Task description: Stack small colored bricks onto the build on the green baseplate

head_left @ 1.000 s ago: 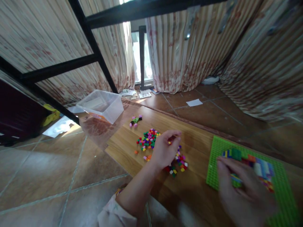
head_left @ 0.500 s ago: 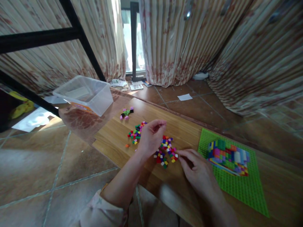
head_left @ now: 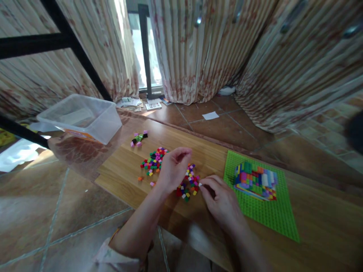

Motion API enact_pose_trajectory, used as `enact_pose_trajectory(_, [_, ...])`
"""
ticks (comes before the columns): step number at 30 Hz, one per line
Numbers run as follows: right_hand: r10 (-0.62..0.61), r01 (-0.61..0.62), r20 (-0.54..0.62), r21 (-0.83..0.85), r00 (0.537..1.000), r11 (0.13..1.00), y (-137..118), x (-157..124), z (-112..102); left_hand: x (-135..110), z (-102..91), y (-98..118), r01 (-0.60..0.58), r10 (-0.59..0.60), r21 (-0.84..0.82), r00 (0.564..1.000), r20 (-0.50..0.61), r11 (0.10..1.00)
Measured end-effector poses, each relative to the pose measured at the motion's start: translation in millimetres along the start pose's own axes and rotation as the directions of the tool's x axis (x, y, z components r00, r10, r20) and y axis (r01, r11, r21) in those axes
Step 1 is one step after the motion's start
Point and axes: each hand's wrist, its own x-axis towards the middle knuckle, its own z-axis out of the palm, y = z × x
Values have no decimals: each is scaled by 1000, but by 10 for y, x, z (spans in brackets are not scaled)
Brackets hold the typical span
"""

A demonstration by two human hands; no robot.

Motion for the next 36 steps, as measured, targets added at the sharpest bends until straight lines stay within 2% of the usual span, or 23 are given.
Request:
enact_pose_trajectory(6, [63, -61, -30, 66, 998, 996, -47, 14, -18, -19, 55, -46, -12, 10, 71, 999, 37, 997])
enact_pose_trajectory(11, [57, -52, -58, 92, 997, 994, -61, 31, -11, -44, 87, -112, -21, 8, 147, 996, 90, 989])
enact_pose_trajectory(16, [81, -9, -239, 288, 968, 958, -99, 3, -179, -55, 96, -128, -34, 7, 228, 993, 119, 973])
enact_pose_trajectory(19, [163, -1, -365, 407, 917, 913, -48, -49, -373, -42, 106, -139, -43, 10, 262, 992, 127, 964])
enact_pose_trajectory(22, [274, -6, -477, 490, 835, 872, 120, -124, -600, -33, 123, -144, -34, -1, 277, 992, 128, 960])
enact_pose_trajectory(24, [349, -38, -547, 500, 761, 865, 283, -179, -748, -34, 138, -136, -41, 5, 292, 992, 124, 956])
enact_pose_trajectory(26, [443, -119, -599, 501, 667, 857, 456, -232, -873, -39, 155, -124, -55, 15, 310, 992, 127, 949])
enact_pose_trajectory(28, [553, -222, -606, 535, 572, 815, 607, -278, -958, -46, 172, -118, -64, 21, 320, 991, 135, 945])
enact_pose_trajectory(30, [635, -299, -574, 574, 517, 762, 716, -311, -996, -56, 185, -127, -79, 30, 330, 988, 150, 941])
enact_pose_trajectory(32, [664, -339, -539, 583, 519, 739, 778, -330, -993, -68, 193, -145, -96, 38, 344, 984, 172, 934])
enact_pose_trajectory(36, [647, -348, -507, 564, 570, 749, 802, -326, -941, -102, 215, -150, -153, 66, 377, 970, 235, 913])
